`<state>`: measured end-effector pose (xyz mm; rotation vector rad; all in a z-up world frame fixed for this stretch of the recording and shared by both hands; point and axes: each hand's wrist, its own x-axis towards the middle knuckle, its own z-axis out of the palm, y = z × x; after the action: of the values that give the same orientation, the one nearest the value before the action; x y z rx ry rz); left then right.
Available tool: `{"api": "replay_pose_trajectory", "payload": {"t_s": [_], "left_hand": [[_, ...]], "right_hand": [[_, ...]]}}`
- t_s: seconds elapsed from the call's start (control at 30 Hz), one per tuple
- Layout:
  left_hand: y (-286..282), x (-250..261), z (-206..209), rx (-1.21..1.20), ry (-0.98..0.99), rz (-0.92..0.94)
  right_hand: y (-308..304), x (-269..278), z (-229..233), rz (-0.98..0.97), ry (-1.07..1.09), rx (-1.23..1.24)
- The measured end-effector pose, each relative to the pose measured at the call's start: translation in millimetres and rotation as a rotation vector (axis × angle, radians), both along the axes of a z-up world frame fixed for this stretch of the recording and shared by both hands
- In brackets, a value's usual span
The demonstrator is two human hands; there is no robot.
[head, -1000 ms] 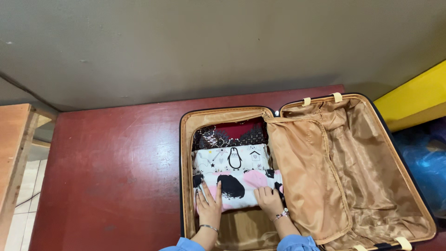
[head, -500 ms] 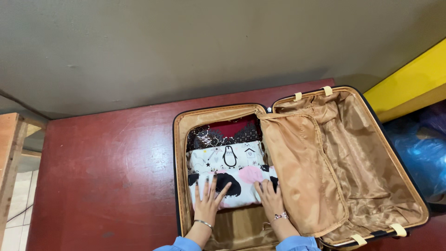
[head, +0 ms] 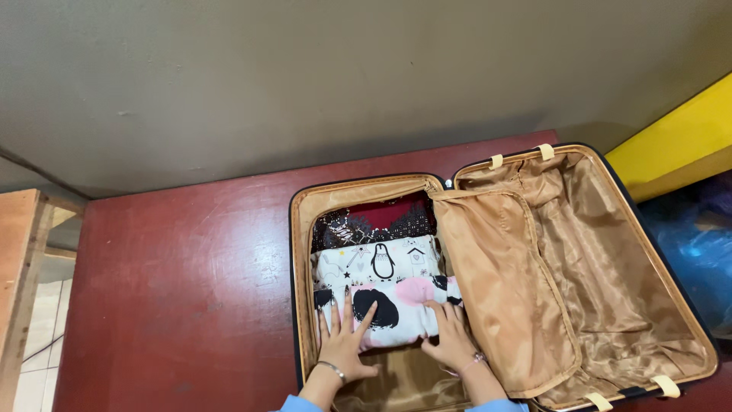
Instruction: The person folds a polka-dotted garment on a red table, smoothing and aligning the fabric before rolling it into a compact bundle. The folded item is then placed into an open suitcase alongside other packed clothes.
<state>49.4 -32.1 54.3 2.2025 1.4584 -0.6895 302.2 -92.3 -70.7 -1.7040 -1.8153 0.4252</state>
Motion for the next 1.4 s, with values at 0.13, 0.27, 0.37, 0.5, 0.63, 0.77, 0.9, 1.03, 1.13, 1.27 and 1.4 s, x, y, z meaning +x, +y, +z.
{"api": "replay_pose_trajectory", "payload": {"t_s": [0.13,0.27,0.37,0.5,0.63,0.77,0.9,1.03,1.13,1.27,1.4], "left_hand": [[10,-8,-21,0.41,-0.351,0.107],[24,-16,-83,0.804,-0.362,0.089],[27,-24,-117,0.78,-0.325,0.14],[27,-28,-137,0.799,-0.369,0.175],[29,-27,-133,0.821,-0.354,0.182],[27,-24,-122,0.839,-0.389,0.211],[30,-23,-114,0.849,-0.41,0.22],[58,-25,-115,0.711,-0.423,0.265],[72,-30,-121,0.678,-0.433,0.201],[69,-31,-136,0.764,-0.425,0.146],[70,-30,-156,0.748,-0.285,0.135]], "right_hand": [[1,-7,-1,-0.137,-0.068,0.112],[25,-10,-31,-0.24,-0.301,0.206],[33,-10,-45,-0.345,-0.205,0.196],[33,-17,-49,-0.366,-0.334,0.159],[30,-23,-39,-0.436,-0.486,0.191],[33,-15,-25,-0.17,-0.44,0.315],[40,-11,-15,-0.128,-0.245,0.132],[56,-10,-15,-0.188,-0.171,0.148],[70,-5,-19,-0.195,-0.218,0.088],[79,0,-27,-0.176,-0.343,0.024],[82,0,-35,-0.152,-0.42,-0.103]]}}
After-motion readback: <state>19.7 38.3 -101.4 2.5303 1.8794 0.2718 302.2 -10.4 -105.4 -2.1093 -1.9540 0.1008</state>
